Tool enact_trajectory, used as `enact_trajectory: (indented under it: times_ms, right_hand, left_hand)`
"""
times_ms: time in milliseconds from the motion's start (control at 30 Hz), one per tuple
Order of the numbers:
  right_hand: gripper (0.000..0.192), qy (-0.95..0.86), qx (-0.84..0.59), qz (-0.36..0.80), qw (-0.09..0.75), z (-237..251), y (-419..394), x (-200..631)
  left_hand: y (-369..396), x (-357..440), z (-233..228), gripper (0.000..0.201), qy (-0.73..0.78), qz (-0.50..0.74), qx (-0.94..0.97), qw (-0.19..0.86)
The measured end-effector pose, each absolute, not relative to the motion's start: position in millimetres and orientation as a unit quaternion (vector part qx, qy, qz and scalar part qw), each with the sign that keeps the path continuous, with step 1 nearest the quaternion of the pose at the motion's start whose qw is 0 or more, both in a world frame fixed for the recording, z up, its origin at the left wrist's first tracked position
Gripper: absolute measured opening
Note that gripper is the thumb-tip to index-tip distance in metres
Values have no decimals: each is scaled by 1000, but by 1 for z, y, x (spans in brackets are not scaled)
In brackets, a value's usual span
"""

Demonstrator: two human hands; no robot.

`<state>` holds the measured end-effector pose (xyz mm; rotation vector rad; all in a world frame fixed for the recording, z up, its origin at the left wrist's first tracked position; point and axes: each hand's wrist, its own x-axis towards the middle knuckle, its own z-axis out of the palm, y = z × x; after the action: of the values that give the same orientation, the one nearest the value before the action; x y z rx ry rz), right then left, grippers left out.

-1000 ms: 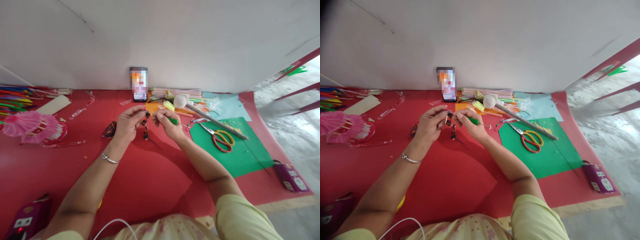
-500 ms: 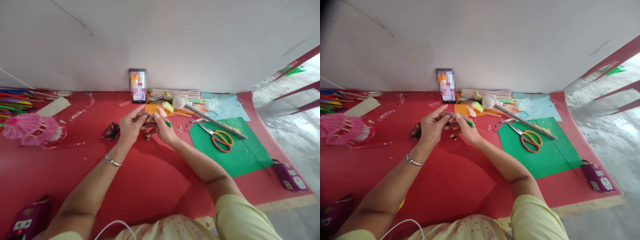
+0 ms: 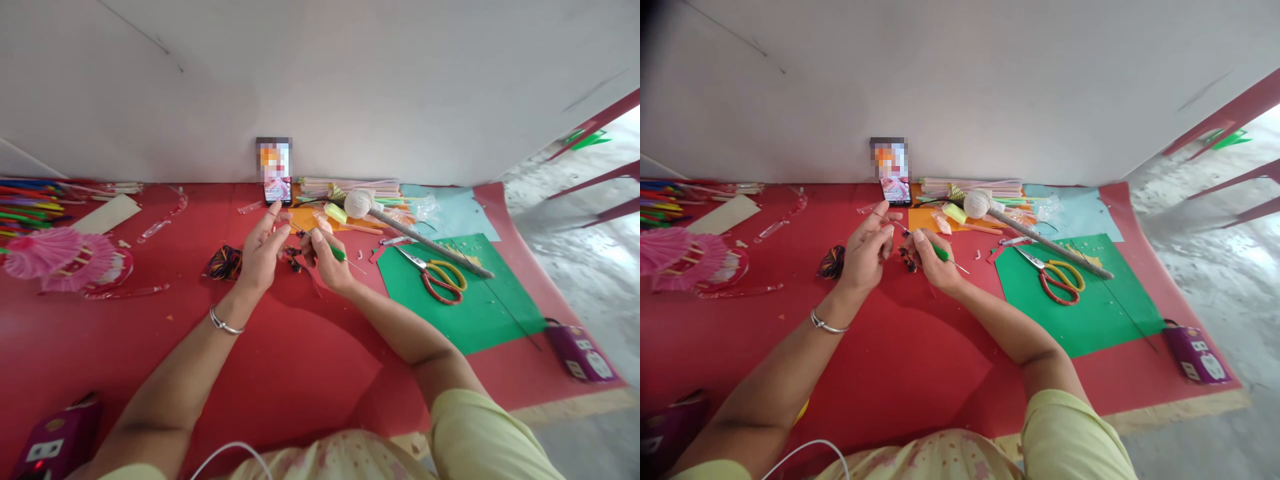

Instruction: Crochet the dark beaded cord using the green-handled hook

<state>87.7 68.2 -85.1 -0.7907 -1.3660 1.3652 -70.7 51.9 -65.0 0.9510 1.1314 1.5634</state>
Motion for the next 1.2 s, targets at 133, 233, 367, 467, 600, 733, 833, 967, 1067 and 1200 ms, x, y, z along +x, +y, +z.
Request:
enact_trajectory:
  times_ms: [133,233,367,467,600,733,833,967,1067,1200]
  right_hand:
    - [61,-555,-333,576,499,-91,70,87]
    - [62,-546,-332,587,497,-91,70,86]
    - [62,-531,-330,594,507,-91,70,85]
    - [63,-507,-337,607,511,-91,70,83]
    - [63,-486,-343,627,503,-92,72,81]
    - [60,-496,-325,636,494,-95,73,83]
    - [59,-497,-314,640,495,-99,73,84]
    - [60,-490,-292,653,497,-105,76,84]
    - [61,-466,-271,689,484,-108,80,83]
    - [62,-428,-266,728,465,-109,83,82]
  left_hand:
    - [51,-68,-56,67,454,629,377,507]
    - [53,-71,-57,77,462,618,383,508]
    - [57,-75,-66,86,475,603,422,482]
    - [54,-75,-70,84,503,596,476,407]
    - [46,-72,-71,78,559,566,556,242]
    - [47,-73,-74,88,553,574,535,280]
    - [53,-75,-73,97,527,592,481,376]
    - [56,-76,-64,98,482,600,422,480]
    - [55,-79,-57,97,474,590,398,517]
    - [53,-82,-52,91,475,590,393,521]
